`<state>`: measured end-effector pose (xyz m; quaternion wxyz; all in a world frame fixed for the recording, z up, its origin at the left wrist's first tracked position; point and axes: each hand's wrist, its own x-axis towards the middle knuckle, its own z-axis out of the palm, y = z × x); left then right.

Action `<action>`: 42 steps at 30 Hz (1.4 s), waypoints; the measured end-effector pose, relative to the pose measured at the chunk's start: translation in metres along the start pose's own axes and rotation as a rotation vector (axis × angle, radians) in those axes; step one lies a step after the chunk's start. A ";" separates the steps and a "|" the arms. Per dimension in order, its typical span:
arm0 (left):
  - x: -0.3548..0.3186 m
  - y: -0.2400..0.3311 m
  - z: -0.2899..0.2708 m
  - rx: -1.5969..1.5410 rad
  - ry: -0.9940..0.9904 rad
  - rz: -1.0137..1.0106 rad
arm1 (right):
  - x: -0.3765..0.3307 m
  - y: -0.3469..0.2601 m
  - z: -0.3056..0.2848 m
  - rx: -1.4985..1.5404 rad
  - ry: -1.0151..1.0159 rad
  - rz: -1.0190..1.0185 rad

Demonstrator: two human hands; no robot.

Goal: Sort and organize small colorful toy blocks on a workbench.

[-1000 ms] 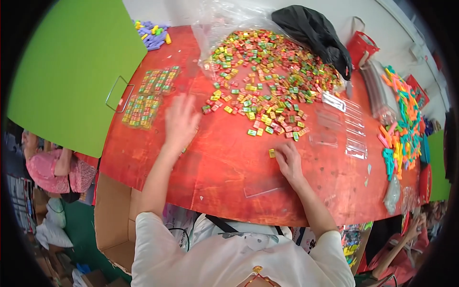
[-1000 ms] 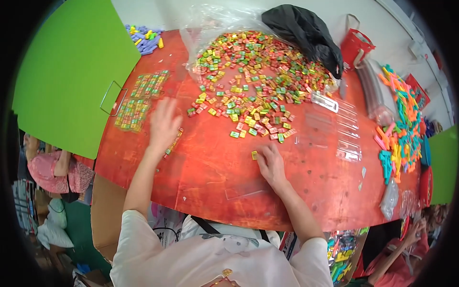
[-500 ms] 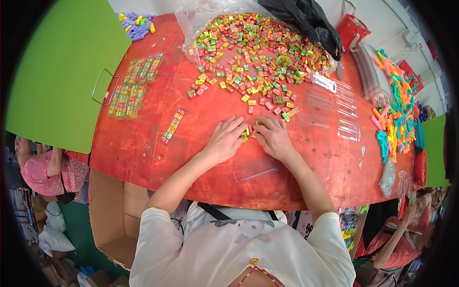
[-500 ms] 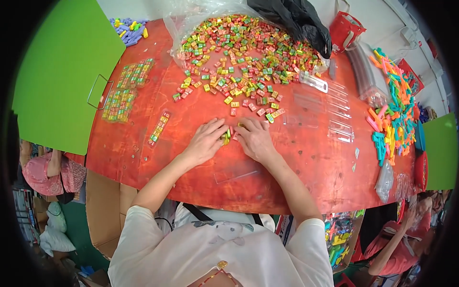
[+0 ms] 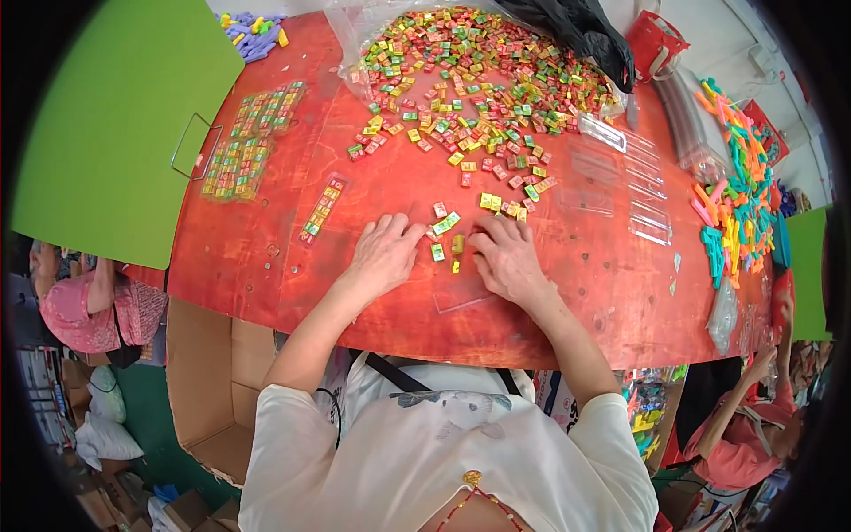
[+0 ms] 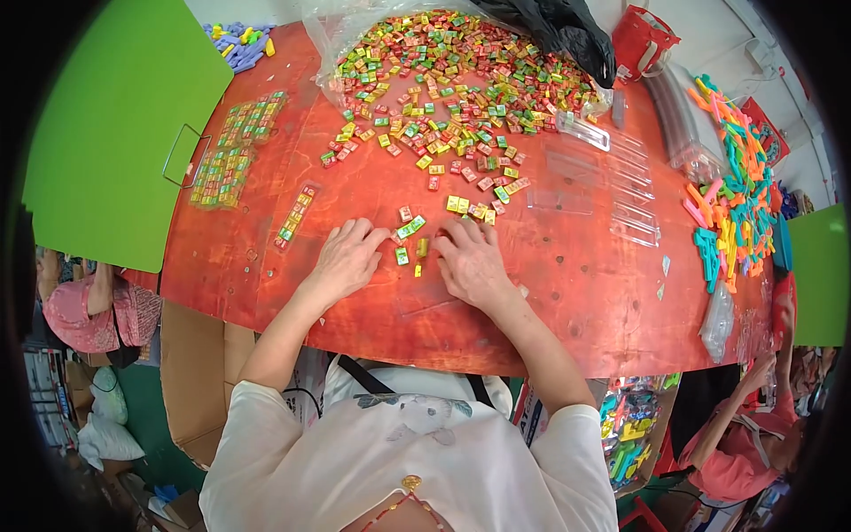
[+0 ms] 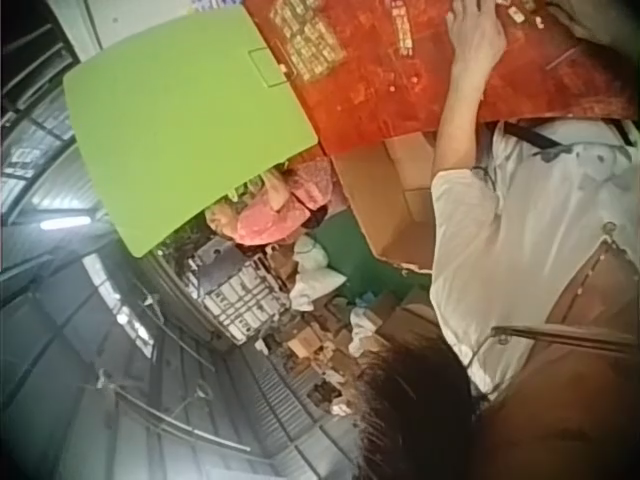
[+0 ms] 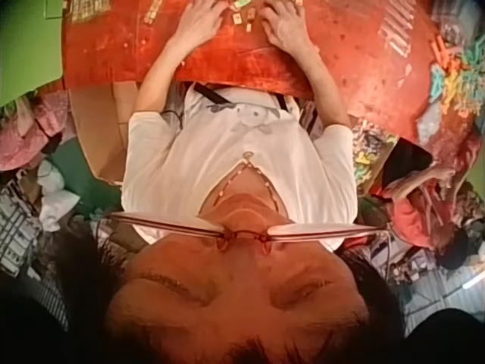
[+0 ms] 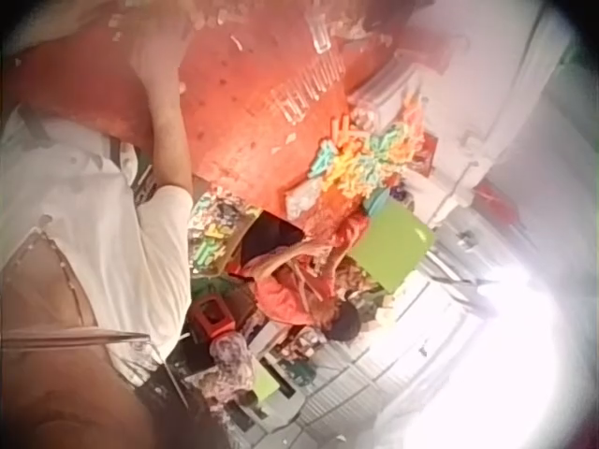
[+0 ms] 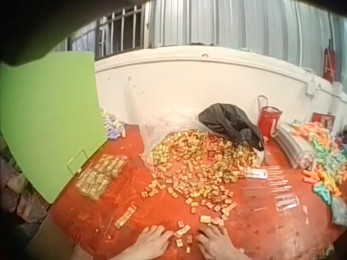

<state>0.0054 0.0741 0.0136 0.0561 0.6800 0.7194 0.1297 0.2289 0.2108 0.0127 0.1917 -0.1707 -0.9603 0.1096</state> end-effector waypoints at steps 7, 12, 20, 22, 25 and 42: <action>-0.012 0.006 -0.023 -0.054 -0.108 -0.086 | 0.004 -0.021 0.000 0.062 0.046 0.010; -0.013 0.002 -0.006 -0.051 -0.077 -0.094 | 0.022 -0.036 0.021 0.008 0.066 -0.012; -0.017 0.014 -0.010 -0.162 0.022 -0.138 | 0.022 -0.038 0.028 0.059 0.107 -0.048; -0.006 0.012 -0.013 -0.118 0.098 -0.156 | 0.035 -0.032 0.023 -0.007 0.152 -0.014; 0.015 0.015 -0.002 -0.025 0.061 -0.182 | 0.045 -0.014 0.039 -0.065 0.127 0.009; -0.038 0.005 -0.016 0.019 -0.035 -0.128 | 0.012 -0.042 0.015 0.067 0.096 0.062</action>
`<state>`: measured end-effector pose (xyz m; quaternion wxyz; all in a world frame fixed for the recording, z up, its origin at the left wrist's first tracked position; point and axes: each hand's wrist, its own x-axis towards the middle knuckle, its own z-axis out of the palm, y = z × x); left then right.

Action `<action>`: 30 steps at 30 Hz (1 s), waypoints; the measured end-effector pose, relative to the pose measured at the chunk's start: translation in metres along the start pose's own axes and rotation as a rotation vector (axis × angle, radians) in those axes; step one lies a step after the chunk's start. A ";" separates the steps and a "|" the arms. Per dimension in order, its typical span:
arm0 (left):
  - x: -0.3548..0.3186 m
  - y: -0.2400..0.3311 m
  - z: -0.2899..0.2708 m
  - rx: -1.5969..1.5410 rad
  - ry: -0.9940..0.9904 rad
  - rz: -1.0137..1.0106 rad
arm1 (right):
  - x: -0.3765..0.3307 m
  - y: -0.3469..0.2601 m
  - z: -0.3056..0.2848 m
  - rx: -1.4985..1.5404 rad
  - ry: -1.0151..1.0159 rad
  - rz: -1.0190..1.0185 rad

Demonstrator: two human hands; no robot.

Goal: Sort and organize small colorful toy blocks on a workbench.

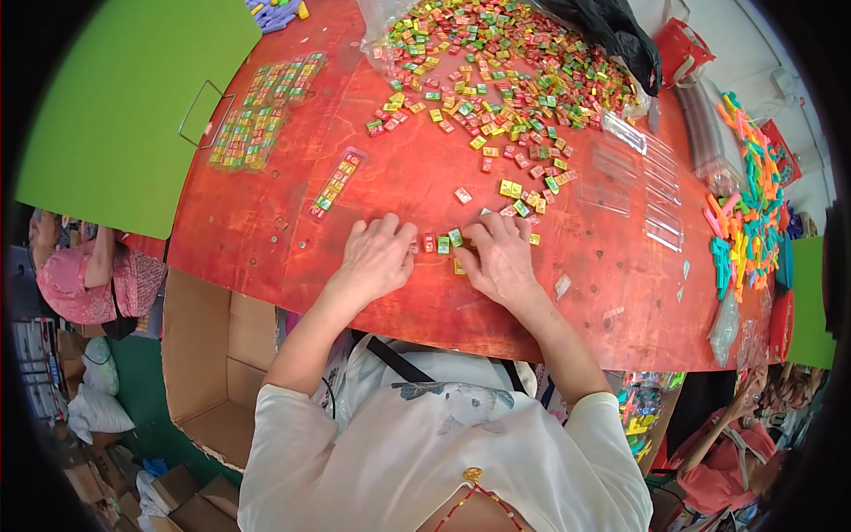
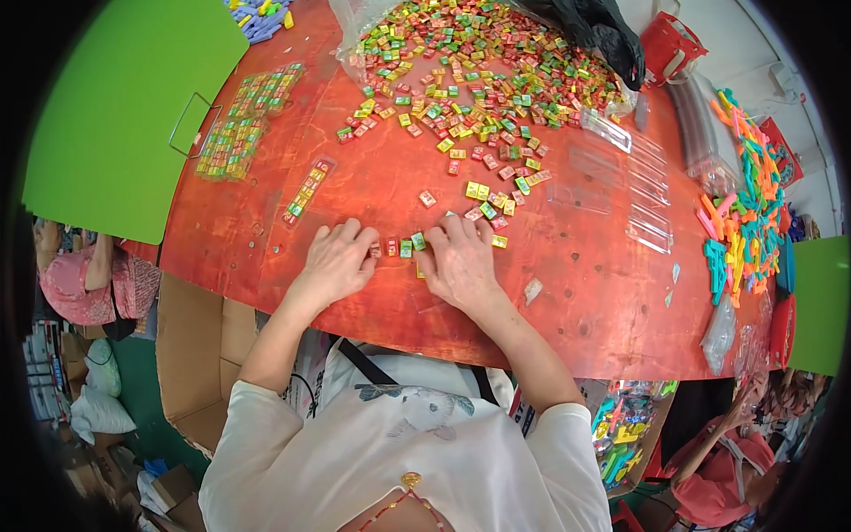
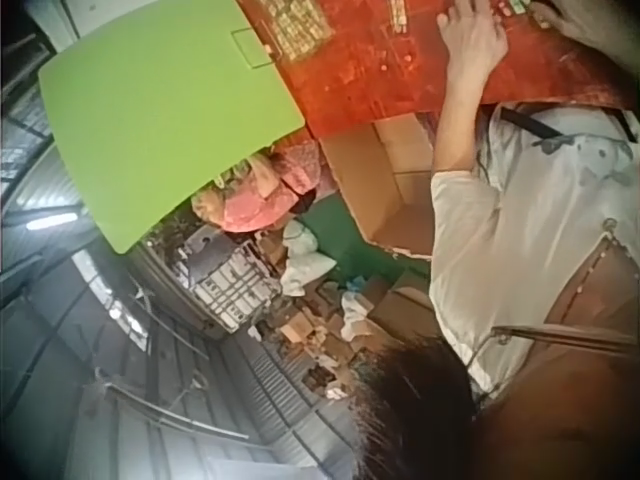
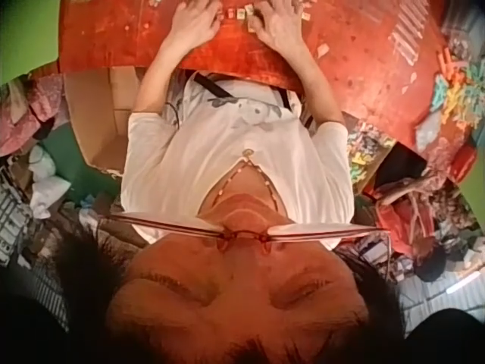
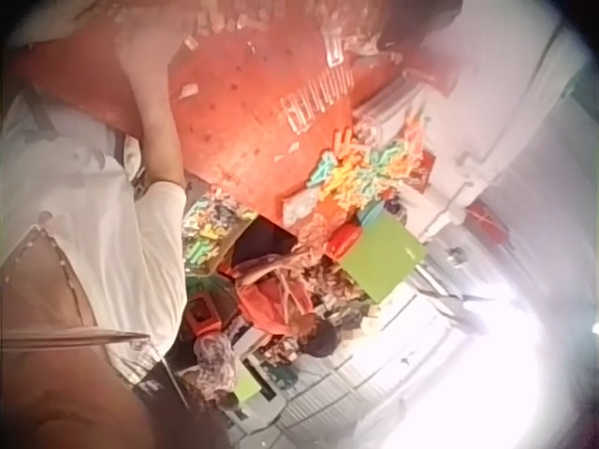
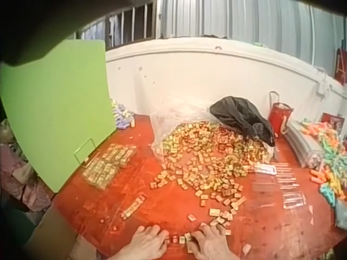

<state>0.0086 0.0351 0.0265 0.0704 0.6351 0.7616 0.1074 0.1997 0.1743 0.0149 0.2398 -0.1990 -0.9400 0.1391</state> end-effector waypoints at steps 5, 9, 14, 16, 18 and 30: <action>0.006 0.006 0.002 -0.012 0.053 0.007 | -0.020 -0.013 -0.010 -0.101 -0.059 -0.050; 0.020 0.017 0.016 -0.028 0.202 0.097 | -0.023 -0.007 -0.006 -0.142 -0.059 -0.035; 0.027 0.037 0.039 -0.015 0.228 0.121 | -0.019 0.009 -0.005 -0.177 -0.032 0.057; 0.026 0.036 0.044 0.029 0.259 0.127 | -0.013 0.008 -0.002 -0.186 -0.021 0.039; 0.020 0.033 0.044 0.016 0.255 0.132 | -0.011 0.005 0.002 -0.177 -0.014 0.016; 0.025 0.042 0.053 -0.023 0.272 0.112 | 0.018 0.035 -0.007 -0.160 0.034 0.064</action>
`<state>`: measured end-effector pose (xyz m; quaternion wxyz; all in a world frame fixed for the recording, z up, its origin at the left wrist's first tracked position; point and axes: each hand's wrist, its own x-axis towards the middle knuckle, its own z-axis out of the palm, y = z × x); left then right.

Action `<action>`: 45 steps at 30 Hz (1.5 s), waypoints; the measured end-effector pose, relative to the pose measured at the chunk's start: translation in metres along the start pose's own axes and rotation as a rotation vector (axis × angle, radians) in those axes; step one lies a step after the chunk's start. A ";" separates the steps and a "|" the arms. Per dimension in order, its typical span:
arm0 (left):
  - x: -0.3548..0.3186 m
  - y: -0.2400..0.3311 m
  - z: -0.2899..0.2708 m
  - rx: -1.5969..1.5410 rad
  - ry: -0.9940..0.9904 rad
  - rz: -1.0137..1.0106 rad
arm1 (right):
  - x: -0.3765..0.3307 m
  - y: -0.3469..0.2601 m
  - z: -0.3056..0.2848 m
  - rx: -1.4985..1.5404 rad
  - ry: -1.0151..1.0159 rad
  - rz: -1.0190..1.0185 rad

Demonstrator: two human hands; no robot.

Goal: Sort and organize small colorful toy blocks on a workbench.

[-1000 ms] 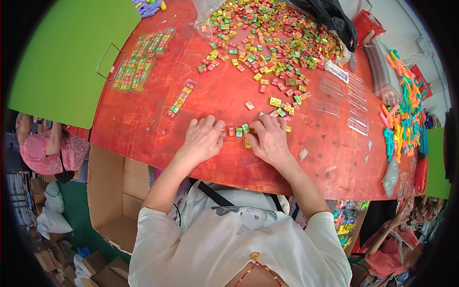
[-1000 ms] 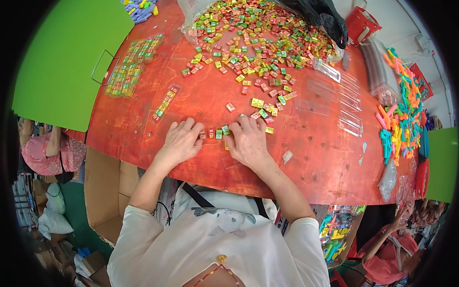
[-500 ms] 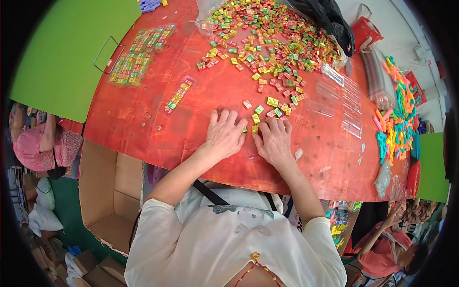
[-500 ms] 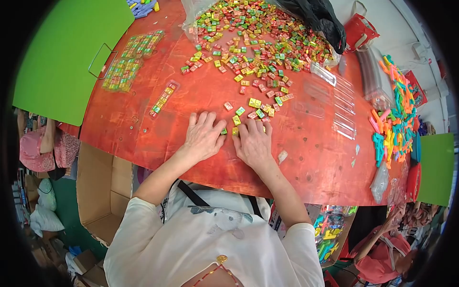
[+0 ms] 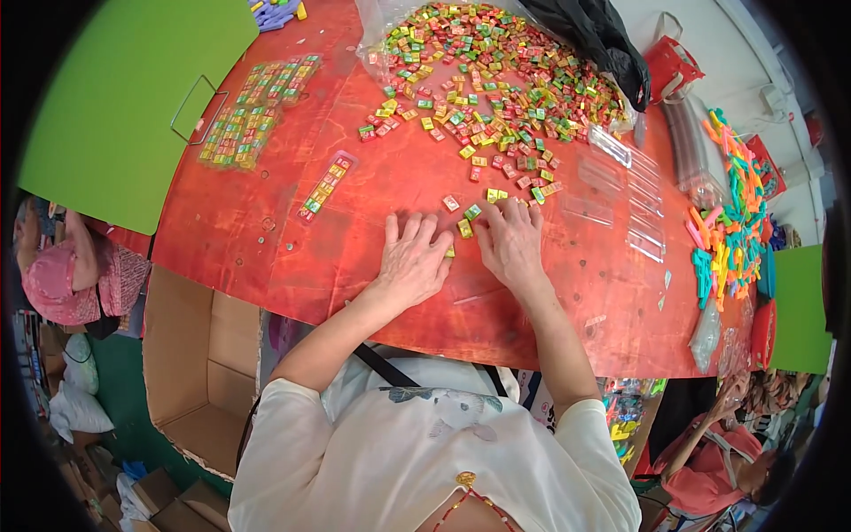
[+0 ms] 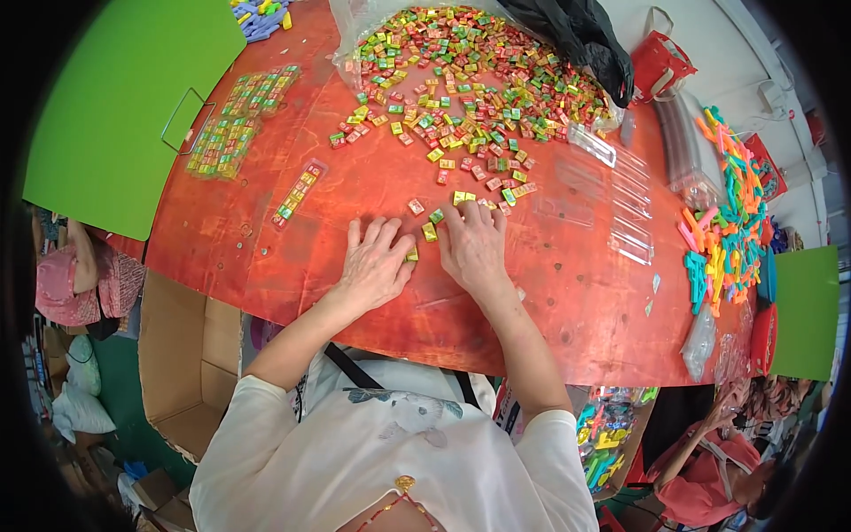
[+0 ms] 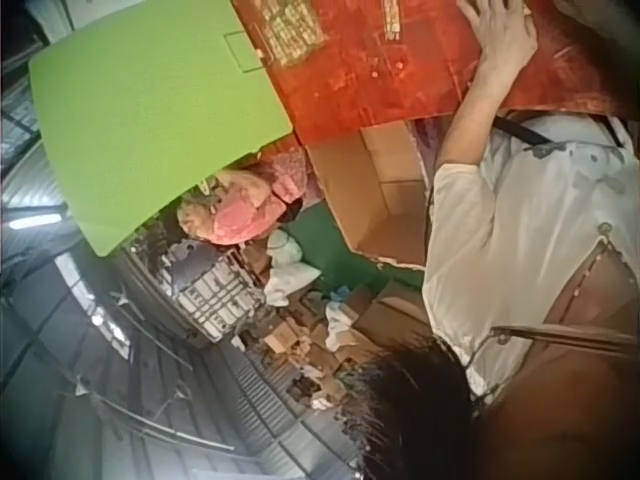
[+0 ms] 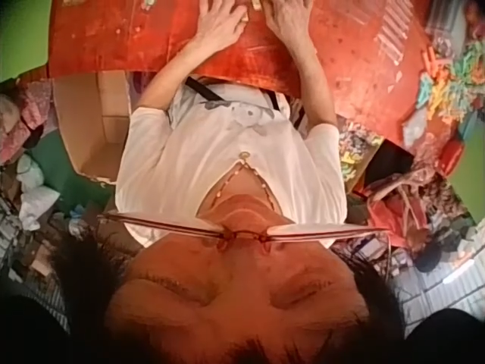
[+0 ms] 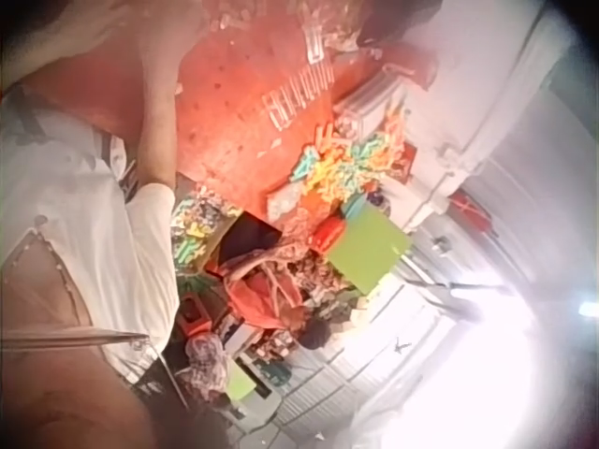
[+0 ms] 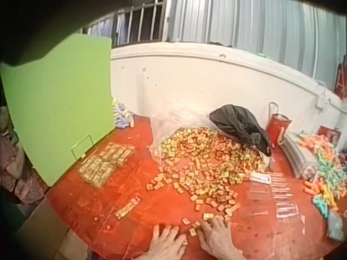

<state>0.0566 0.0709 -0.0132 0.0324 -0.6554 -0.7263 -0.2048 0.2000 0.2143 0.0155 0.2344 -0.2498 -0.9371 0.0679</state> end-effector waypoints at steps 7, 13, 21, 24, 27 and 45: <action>0.001 -0.001 0.000 -0.027 0.022 -0.131 | 0.035 -0.005 0.022 -0.095 -0.041 -0.035; -0.001 -0.005 0.005 -0.058 0.054 -0.174 | 0.018 -0.018 0.021 -0.081 -0.049 -0.161; -0.001 -0.004 0.005 -0.015 0.063 -0.128 | -0.021 -0.009 -0.015 0.147 0.006 -0.029; 0.000 -0.006 0.007 -0.017 0.107 -0.111 | -0.043 0.021 -0.024 0.026 0.053 0.094; 0.005 -0.004 0.002 -0.037 0.083 -0.109 | -0.060 0.041 -0.033 -0.048 0.014 0.172; 0.001 -0.014 0.005 -0.168 0.148 -0.098 | -0.016 0.028 -0.003 0.082 0.003 0.084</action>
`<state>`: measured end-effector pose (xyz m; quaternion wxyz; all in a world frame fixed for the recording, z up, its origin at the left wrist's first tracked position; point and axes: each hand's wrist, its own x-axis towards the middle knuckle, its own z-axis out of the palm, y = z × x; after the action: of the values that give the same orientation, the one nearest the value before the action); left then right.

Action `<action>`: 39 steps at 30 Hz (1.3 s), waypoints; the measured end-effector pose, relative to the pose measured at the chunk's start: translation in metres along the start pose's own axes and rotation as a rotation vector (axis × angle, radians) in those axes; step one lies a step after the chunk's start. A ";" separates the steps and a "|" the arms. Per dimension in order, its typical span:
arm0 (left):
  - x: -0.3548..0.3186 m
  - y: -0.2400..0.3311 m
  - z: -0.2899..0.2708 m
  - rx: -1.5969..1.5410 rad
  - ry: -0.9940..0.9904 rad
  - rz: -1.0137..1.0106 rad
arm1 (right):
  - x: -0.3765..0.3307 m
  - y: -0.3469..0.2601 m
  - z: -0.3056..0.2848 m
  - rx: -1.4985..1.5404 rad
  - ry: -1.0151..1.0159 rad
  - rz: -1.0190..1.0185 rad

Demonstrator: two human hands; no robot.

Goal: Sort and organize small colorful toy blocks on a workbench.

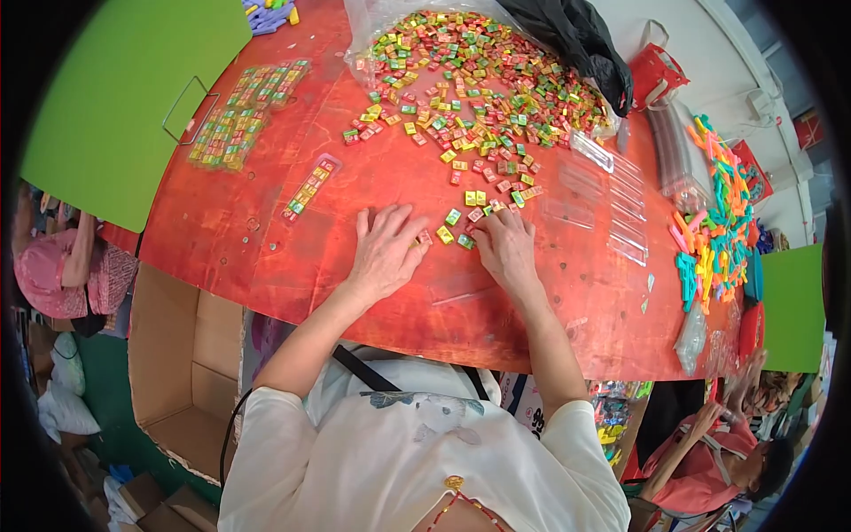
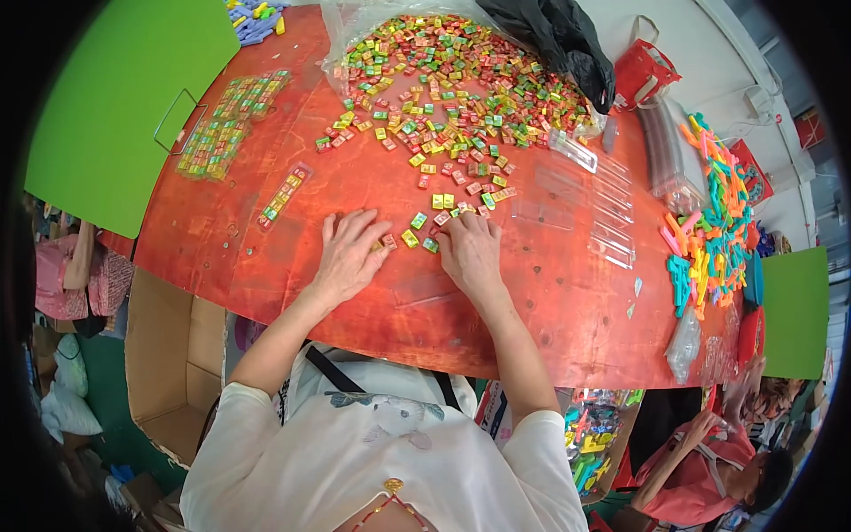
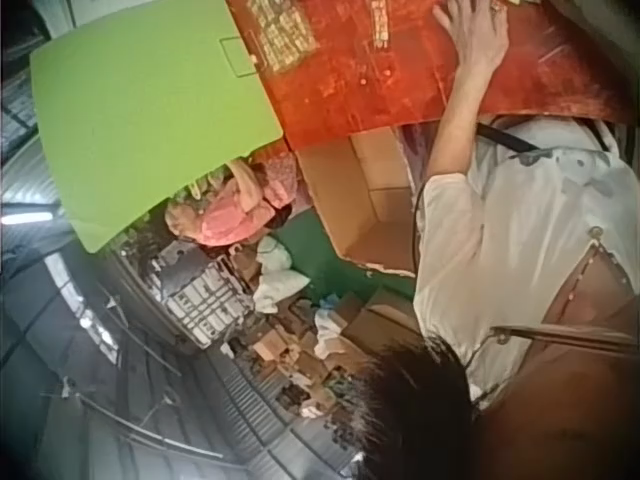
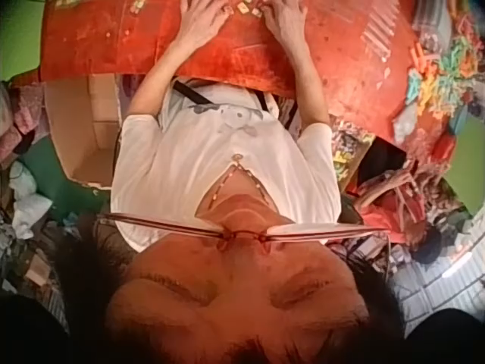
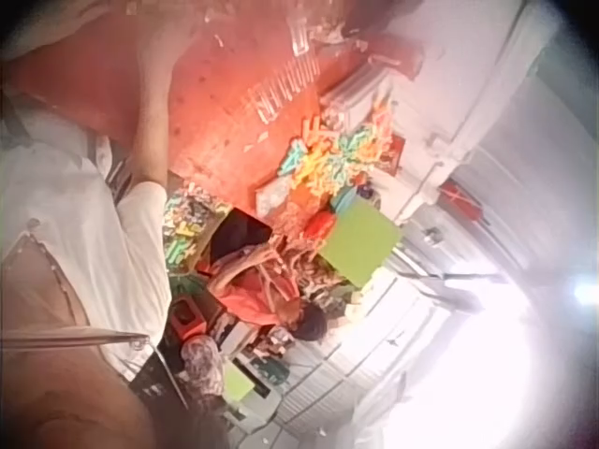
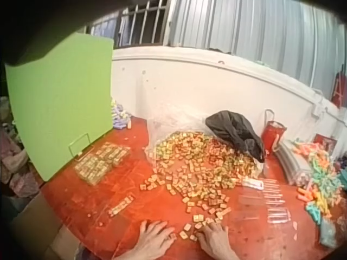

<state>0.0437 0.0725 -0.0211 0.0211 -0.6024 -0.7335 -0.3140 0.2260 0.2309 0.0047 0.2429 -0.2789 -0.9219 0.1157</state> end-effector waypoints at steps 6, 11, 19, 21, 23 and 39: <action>-0.016 -0.023 -0.041 -0.197 0.091 -0.109 | -0.011 -0.036 0.006 0.101 -0.053 0.086; -0.039 -0.003 -0.075 0.048 -0.200 -0.230 | -0.008 -0.043 0.020 -0.102 -0.005 0.039; -0.028 0.010 -0.070 0.195 -0.340 -0.261 | 0.008 -0.042 0.031 -0.115 -0.033 0.046; -0.026 0.014 -0.068 0.197 -0.333 -0.194 | 0.008 -0.045 0.029 -0.125 -0.026 -0.050; -0.028 0.011 -0.057 0.188 -0.287 -0.161 | 0.008 -0.046 0.025 -0.122 -0.020 -0.049; -0.022 0.014 -0.050 0.110 -0.223 -0.255 | 0.019 -0.037 0.017 0.019 -0.221 -0.367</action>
<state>0.0453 0.0304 0.0161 -0.0674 -0.5334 -0.8179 -0.2047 0.1864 0.2099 0.0100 0.1598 -0.0897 -0.9771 0.1081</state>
